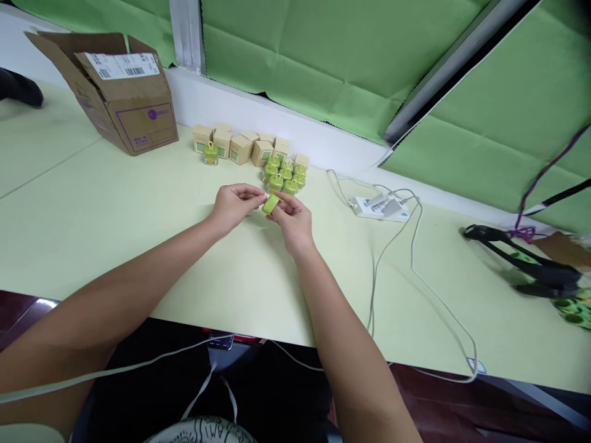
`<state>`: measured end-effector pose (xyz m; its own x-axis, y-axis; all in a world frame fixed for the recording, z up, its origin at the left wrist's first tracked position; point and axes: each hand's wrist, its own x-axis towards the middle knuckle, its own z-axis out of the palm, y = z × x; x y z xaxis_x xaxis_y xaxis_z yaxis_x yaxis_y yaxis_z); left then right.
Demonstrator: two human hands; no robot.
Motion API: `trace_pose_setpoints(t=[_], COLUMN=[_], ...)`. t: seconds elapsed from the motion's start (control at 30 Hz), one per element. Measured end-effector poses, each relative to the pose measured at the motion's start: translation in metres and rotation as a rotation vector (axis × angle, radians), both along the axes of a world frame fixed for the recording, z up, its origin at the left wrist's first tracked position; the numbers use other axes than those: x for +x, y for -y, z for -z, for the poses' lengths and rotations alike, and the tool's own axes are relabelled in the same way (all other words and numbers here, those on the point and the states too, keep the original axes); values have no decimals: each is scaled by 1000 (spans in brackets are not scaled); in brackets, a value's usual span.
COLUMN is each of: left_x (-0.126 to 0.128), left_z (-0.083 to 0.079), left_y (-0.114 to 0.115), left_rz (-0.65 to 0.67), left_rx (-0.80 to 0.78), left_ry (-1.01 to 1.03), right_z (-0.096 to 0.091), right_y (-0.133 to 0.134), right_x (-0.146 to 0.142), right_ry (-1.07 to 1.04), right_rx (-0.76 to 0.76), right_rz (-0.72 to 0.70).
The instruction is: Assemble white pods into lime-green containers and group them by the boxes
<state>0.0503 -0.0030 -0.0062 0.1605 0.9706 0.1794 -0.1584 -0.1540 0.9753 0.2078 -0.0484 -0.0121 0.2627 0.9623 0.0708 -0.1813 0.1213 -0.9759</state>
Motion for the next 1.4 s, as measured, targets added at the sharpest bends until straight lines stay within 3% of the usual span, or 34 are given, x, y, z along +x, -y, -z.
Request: trace_pose_setpoints(t=[0.17,0.37,0.5,0.67,0.77,0.87,1.0,1.23,1.4], left_x=[4,11,9,0,-3,-3,-2,-8,-14], left_z=[2,8,10,10,11,12,13,9,-4], left_y=[4,6,3,5,8,8,7,6,4], left_rz=[48,234,194,56,114,193,185,145,-75], left_rx=[11,1,59,341,592,755,778,816,720], left_ry=[39,94,46,-368,-640,-902,-1112,-1031,-732], right_z=[-2,0,-1,-2,-2,-1,4,9,8], right_y=[-1,-1,-2,-5,-7,-8,-10,-13,-12], right_x=[-1,-2,0,10,14,15,12,11,11], right_ry=[20,41,52,120,150,175,210,201,110], right_rx=[-10,28,32,67,78,87,91,87,89], right_rz=[15,13,54,317,453,480,442,385,221])
